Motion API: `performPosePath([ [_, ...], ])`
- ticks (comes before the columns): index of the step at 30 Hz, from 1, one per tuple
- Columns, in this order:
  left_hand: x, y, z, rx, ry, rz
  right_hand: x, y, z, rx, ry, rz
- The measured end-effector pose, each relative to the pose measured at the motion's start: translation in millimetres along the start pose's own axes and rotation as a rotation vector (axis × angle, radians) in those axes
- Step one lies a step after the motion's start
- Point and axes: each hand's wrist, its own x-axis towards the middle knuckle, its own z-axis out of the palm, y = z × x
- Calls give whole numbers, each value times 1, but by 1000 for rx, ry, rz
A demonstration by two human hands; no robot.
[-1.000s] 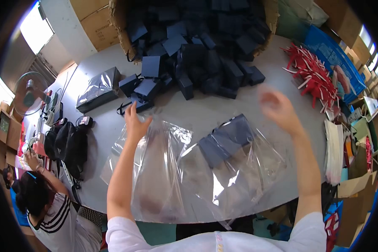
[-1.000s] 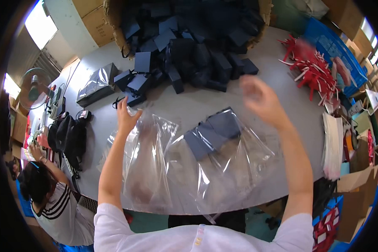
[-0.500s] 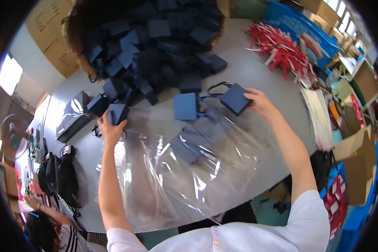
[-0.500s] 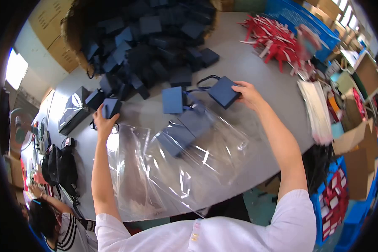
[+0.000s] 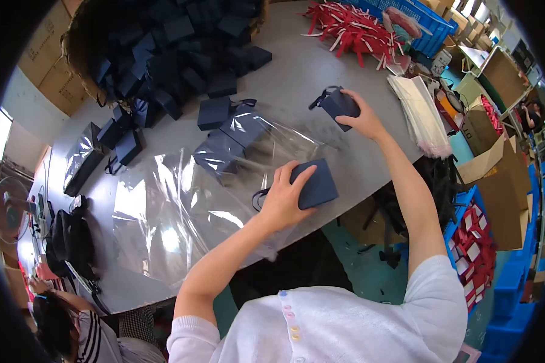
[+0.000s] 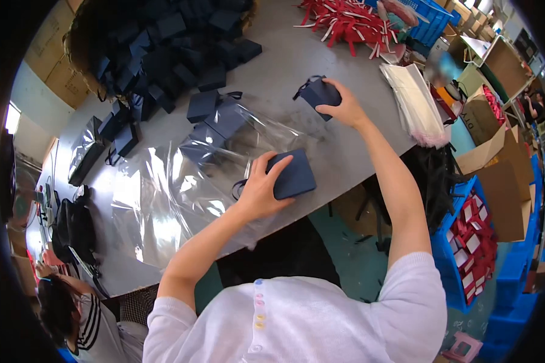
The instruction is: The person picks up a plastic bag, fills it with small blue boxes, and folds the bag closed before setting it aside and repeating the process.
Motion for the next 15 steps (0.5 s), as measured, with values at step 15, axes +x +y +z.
performPosePath([
  [15, -107, -20, 3, 362, 295, -308, -115, -33, 71, -226, -499, -596],
])
